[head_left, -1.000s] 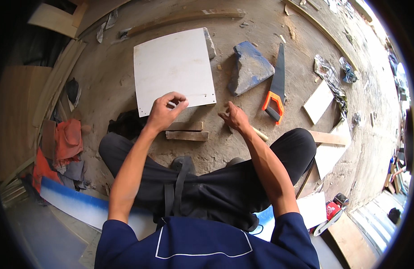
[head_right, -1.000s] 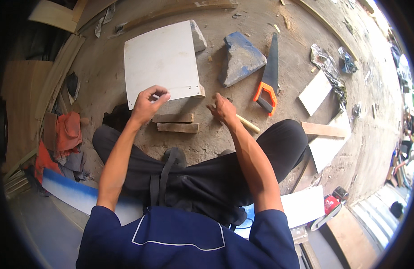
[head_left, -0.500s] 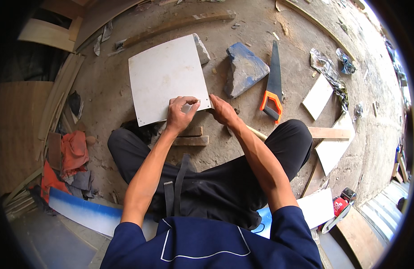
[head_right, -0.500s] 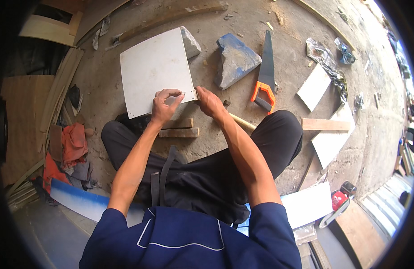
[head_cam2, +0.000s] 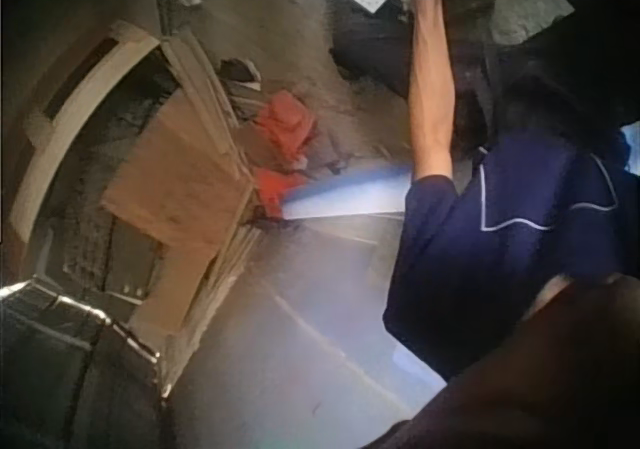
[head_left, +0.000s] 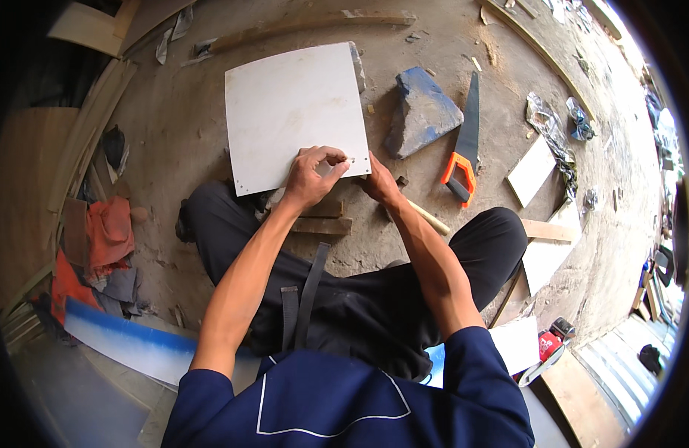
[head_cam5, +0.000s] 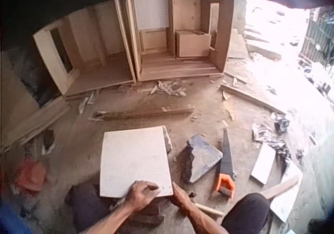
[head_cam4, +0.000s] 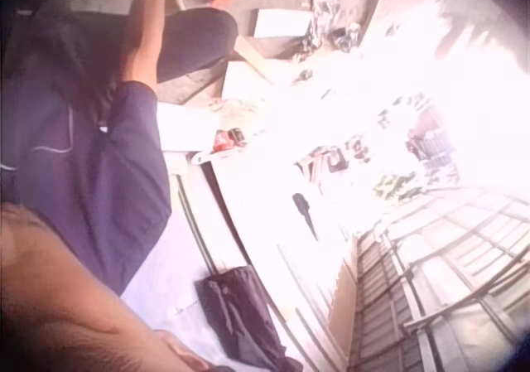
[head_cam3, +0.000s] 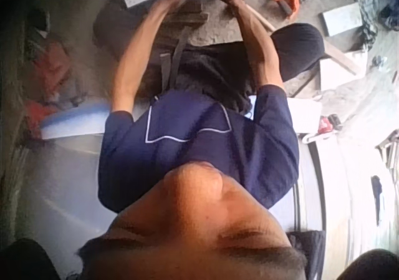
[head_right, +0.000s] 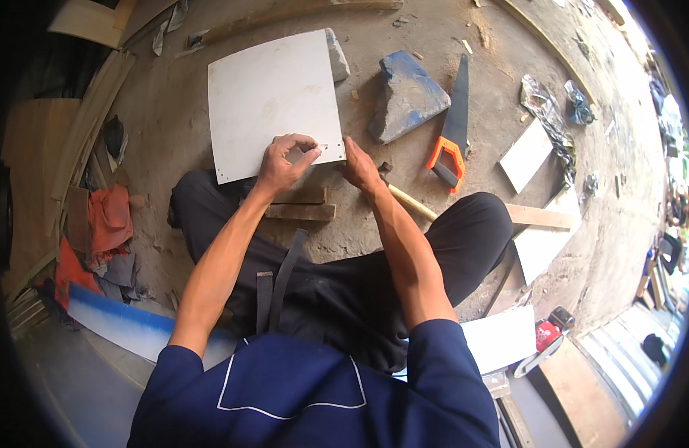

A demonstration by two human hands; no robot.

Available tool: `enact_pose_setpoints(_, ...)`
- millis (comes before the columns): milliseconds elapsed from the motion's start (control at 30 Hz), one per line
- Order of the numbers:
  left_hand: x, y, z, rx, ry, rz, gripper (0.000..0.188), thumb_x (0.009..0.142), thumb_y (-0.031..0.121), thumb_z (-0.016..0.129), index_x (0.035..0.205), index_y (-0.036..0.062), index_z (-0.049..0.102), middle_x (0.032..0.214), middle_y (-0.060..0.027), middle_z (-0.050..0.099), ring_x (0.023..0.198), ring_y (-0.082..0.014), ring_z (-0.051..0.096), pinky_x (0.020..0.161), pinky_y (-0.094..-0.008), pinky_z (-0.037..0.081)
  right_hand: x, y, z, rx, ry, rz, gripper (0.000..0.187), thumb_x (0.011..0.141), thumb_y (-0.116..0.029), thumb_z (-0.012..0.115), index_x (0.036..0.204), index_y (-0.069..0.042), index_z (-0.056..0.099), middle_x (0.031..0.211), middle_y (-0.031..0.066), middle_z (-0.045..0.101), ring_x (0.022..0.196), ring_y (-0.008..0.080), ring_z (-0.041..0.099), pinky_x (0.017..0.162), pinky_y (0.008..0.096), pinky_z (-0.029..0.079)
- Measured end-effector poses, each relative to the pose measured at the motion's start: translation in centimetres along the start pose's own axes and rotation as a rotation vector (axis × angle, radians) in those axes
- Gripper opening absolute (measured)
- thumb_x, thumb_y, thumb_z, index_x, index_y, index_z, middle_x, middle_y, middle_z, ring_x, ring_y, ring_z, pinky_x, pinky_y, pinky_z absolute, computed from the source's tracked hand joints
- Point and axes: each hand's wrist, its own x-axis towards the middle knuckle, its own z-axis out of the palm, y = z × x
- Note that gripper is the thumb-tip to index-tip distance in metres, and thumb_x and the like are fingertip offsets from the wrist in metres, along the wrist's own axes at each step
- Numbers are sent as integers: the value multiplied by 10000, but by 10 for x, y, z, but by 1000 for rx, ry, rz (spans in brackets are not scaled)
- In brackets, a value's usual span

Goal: The person sits on the floor and hammers nails into the corners of a white rectangular board resting on wooden blocks. They repeatedly pick up nails, place them on the board, and strike them with a hammer.

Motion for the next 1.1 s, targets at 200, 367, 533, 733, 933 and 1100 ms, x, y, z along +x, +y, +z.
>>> enact_pose_setpoints(200, 1, -1, -5, -19, -57, -57, 133, 841, 185, 761, 920, 85, 720, 894, -42, 735, 873, -182, 657, 873, -324, 469, -7, 10, 11, 14, -15, 82, 543, 811, -27, 686, 1308, -67, 470, 1141, 191, 604, 1084, 413, 594, 867, 455, 512)
enact_pose_setpoints(367, -1, 0, -1, 29, -5, 1, 109, 837, 189, 756, 897, 102, 731, 871, -41, 728, 848, -211, 649, 884, -336, 454, -9, 15, 7, -156, -33, 138, 450, 856, -91, 644, 1281, -101, 496, 1089, 184, 641, 1060, 395, 610, 850, 471, 514)
enact_pose_setpoints(533, -2, 1, -2, 27, 30, 16, 106, 849, 192, 747, 901, 102, 728, 865, -37, 726, 844, -210, 647, 872, -341, 456, -6, 12, 11, -225, -18, 104, 379, 864, -111, 629, 1232, -99, 536, 1122, 125, 647, 1087, 361, 586, 875, 453, 513)
enact_pose_setpoints(733, -2, -5, -2, -18, 28, 30, 121, 850, 205, 754, 910, 104, 726, 881, -38, 729, 843, -212, 644, 855, -344, 464, -8, 25, 14, -86, -18, 131, 357, 854, -93, 617, 1207, -88, 566, 1142, 125, 640, 1076, 371, 584, 875, 442, 516)
enact_pose_setpoints(933, -4, -9, -3, -49, 15, 13, 133, 850, 215, 758, 912, 103, 726, 883, -44, 728, 850, -218, 646, 852, -352, 472, -11, 20, 23, -124, 23, 164, 306, 828, -64, 621, 1134, -83, 620, 1099, 131, 653, 1025, 355, 615, 812, 436, 538)
enact_pose_setpoints(1100, -1, -5, -3, -31, 21, 40, 138, 851, 217, 755, 911, 97, 724, 880, -52, 728, 847, -228, 647, 853, -356, 475, -13, 29, 24, -204, -3, 129, 307, 821, -51, 615, 1125, -86, 631, 1074, 133, 659, 1016, 355, 625, 796, 435, 542)
